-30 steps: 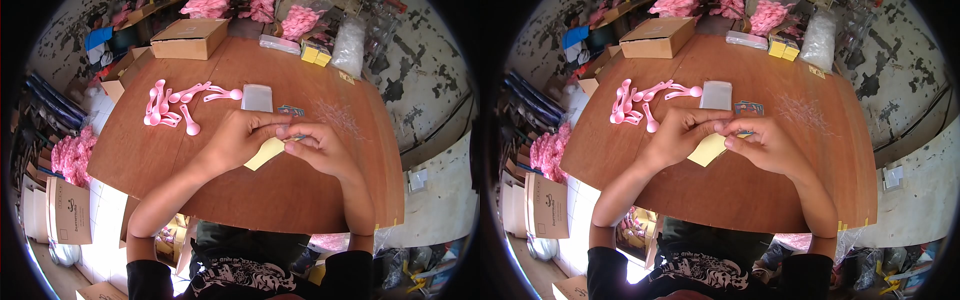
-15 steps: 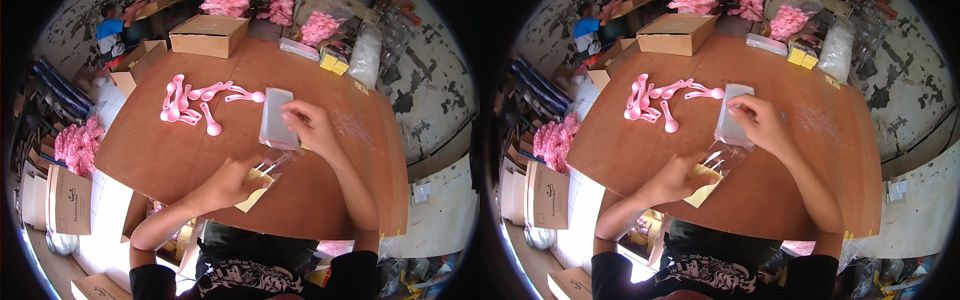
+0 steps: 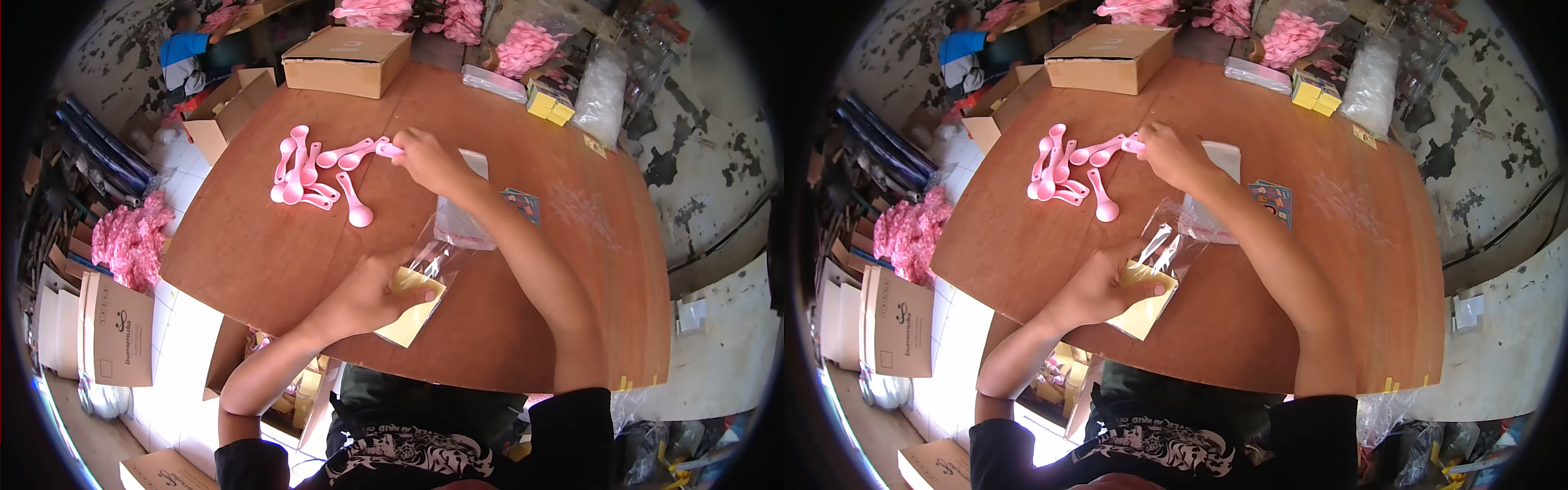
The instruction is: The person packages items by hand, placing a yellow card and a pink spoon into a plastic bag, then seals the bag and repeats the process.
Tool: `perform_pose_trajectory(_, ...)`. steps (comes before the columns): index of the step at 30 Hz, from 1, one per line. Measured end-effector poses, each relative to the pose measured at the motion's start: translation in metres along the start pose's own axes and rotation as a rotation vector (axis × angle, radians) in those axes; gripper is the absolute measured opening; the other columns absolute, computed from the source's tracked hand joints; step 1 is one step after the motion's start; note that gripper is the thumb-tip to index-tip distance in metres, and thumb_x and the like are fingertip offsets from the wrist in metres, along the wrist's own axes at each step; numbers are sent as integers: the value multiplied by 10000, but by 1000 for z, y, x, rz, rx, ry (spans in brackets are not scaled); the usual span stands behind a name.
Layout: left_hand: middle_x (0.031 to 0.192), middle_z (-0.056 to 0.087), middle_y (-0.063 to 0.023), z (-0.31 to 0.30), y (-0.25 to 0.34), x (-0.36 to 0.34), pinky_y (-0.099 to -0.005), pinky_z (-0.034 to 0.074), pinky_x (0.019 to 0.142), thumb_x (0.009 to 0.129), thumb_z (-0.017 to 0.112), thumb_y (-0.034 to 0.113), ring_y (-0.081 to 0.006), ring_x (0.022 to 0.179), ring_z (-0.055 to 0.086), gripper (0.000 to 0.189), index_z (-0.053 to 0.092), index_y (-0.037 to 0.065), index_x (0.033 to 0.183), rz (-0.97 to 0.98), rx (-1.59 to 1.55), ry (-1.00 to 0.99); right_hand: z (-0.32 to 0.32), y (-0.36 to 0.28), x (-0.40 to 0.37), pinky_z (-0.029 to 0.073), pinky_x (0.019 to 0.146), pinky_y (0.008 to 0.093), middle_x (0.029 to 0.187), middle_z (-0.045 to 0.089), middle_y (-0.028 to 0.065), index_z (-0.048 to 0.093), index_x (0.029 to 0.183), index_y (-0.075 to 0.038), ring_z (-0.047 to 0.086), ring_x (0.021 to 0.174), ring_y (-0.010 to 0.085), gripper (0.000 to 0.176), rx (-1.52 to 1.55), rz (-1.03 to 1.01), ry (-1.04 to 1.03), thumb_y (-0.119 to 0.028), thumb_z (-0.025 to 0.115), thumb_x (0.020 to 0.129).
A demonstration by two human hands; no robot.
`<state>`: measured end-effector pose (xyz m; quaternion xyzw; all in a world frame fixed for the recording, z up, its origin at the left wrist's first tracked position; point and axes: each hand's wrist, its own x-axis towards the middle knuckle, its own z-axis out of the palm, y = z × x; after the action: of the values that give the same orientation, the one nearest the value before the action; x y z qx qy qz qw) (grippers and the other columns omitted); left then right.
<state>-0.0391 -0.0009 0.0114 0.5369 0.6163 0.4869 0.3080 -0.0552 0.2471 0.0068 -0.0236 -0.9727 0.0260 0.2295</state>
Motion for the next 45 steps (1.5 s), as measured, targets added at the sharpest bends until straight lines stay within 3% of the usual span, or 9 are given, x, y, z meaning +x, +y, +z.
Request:
perform_pose_trajectory(1,795,635,-16,-1,0,1,-251,454,603,873,744,165,-38,696,520,373,596,2,1175,-29,-74,-5,-15,-2,-7,539,757,391,934,670,123,600,985,4,665,850,266,203,212,68,117,-160,661,883)
perform_pose_trajectory(2,887,684,-131,-3,2,3,-313,494,711,861,731,162,-131,772,613,408,593,-13,1204,-43,-75,-6,-30,-1,-16,541,730,353,903,670,109,588,996,8,665,807,223,186,350,177,141,-134,654,896)
perform_pose_trajectory(5,880,685,-108,-6,5,8,-302,496,724,868,726,162,-126,793,617,404,590,-6,1209,-68,-93,-6,-73,11,-53,525,657,282,844,668,78,577,1001,-30,660,740,159,170,790,235,506,-96,685,887)
perform_pose_trajectory(11,884,694,-107,15,7,39,-298,508,684,863,722,148,-119,758,634,399,589,-7,1205,38,-102,-33,-167,-4,-116,542,635,235,882,701,161,440,1195,-4,657,705,133,390,973,368,775,-35,681,890)
perform_pose_trajectory(22,938,655,-10,44,30,65,-219,493,652,896,706,95,-33,792,594,414,522,-31,1245,80,-197,-103,-160,-5,-132,524,614,222,824,690,83,472,1159,-9,647,691,92,371,1064,356,553,-35,705,871)
perform_pose_trajectory(31,977,668,-33,47,6,66,-251,494,737,879,730,124,-54,876,580,363,581,-13,1180,256,-251,38,-129,-34,-126,503,681,205,900,690,52,551,1126,-14,634,807,68,280,984,383,373,-75,692,893)
perform_pose_trajectory(36,957,679,-44,40,8,59,-265,510,776,854,761,144,-68,889,597,409,589,-12,1192,98,-178,18,-126,-37,-127,514,690,232,882,684,44,651,979,24,638,808,77,143,1117,410,217,-98,674,908)
perform_pose_trajectory(43,1254,571,-132,33,11,58,-337,498,917,851,760,170,-196,1140,573,572,483,-15,1316,317,-197,94,-163,-44,-122,518,710,213,897,683,43,654,1004,31,635,812,67,168,1020,379,302,-40,712,864)
perform_pose_trajectory(45,1383,439,-130,27,5,61,-428,395,1092,853,747,136,-258,1313,438,632,412,-8,1369,305,-82,157,-169,-40,-117,523,721,210,900,691,55,657,1010,22,638,804,69,180,953,309,383,-10,722,845)
